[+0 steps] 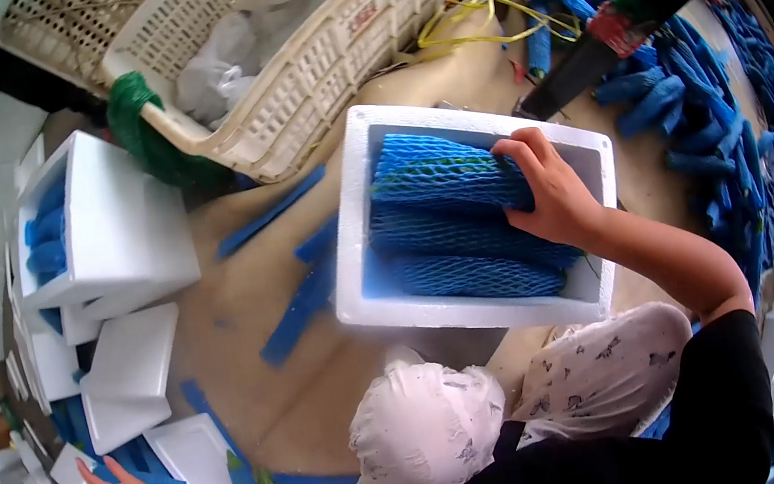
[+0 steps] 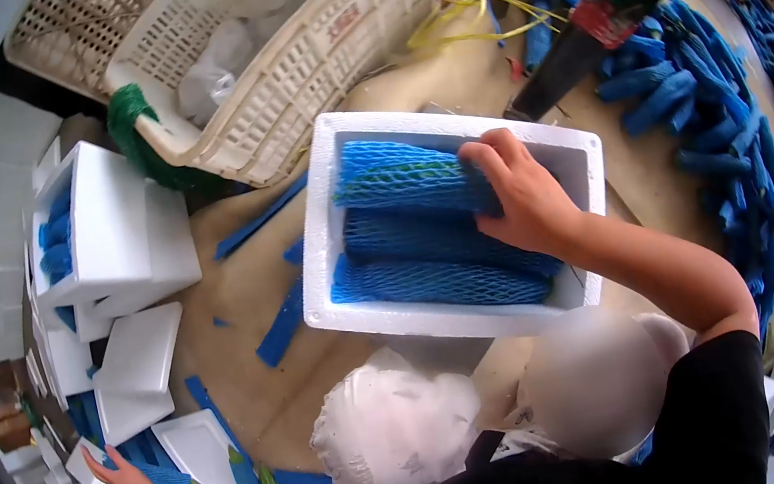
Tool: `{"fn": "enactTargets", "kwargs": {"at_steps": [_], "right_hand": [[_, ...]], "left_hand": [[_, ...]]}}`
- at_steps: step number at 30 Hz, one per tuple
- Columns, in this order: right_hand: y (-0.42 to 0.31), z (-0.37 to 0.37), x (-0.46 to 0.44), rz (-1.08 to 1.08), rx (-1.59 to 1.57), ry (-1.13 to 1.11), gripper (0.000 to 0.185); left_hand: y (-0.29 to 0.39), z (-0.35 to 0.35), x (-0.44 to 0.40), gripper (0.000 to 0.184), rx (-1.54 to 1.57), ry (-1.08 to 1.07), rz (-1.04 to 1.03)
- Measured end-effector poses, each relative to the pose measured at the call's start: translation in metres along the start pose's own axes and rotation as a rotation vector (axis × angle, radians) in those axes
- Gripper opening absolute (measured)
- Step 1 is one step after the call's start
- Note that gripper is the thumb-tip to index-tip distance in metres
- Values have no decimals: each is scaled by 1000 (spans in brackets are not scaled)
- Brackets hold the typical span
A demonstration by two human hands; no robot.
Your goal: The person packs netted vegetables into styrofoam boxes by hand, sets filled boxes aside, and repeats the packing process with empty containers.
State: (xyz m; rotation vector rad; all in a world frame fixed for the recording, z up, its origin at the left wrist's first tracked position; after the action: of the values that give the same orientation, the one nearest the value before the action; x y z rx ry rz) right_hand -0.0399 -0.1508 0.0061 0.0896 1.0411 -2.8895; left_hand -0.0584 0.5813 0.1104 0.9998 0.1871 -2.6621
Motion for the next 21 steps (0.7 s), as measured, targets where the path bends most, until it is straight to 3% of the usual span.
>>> {"fn": "enactTargets", "kwargs": {"at_steps": [1, 3, 4, 6, 8, 10, 13, 14, 16, 17, 19, 20, 21], "right_hand": [[-7, 1, 6, 19, 65, -5, 73], [-2, -6, 15, 26, 156, -51, 74], [7, -11, 17, -2, 146, -52, 74], [8, -20, 13, 151, 199, 17, 65], [-12, -31, -2, 325, 168, 133, 63], [3, -33, -15, 246, 197, 250, 56], [9, 13, 10, 302, 137, 226, 50], [9, 42, 28, 370, 33, 269, 49], [46, 100, 73, 451, 228, 461, 35], [90, 123, 96, 331, 307, 576, 29], [224, 141, 125, -148, 336, 703, 42], [299, 133, 136, -362, 424, 625, 55], [356, 127, 146, -539, 573, 441, 65]], "left_hand": [[113, 13, -20, 41, 79, 11, -232], [282, 19, -11, 40, 497, -125, -410], [356, 24, 8, 41, 607, -182, -617], [488, 34, 58, 50, 850, -289, -1121], [582, 42, 116, 57, 990, -391, -1467], [622, -7, 152, 67, 1081, -650, -1255], [633, -10, 161, 73, 945, -245, -1440], [635, -3, 165, 72, 791, -192, -1470], [633, -10, 168, 74, 722, -182, -1427], [630, -10, 169, 77, 681, -171, -1402], [645, 14, 167, 83, 608, -123, -1454], [652, 14, 165, 86, 539, -152, -1476], [662, 3, 165, 90, 574, -362, -1466]]}}
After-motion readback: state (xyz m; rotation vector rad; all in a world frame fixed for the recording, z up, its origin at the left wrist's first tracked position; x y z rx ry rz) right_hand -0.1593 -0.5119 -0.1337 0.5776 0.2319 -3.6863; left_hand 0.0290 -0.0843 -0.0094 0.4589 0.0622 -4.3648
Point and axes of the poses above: each hand's wrist, its own x-axis away from the middle knuckle, its own z-axis out of the back of the hand, y = z × x, the point moved 8 cm from there along -x, towards the middle knuckle, and after that the axes turned 8 degrees about -x, right-handed, at the moved point
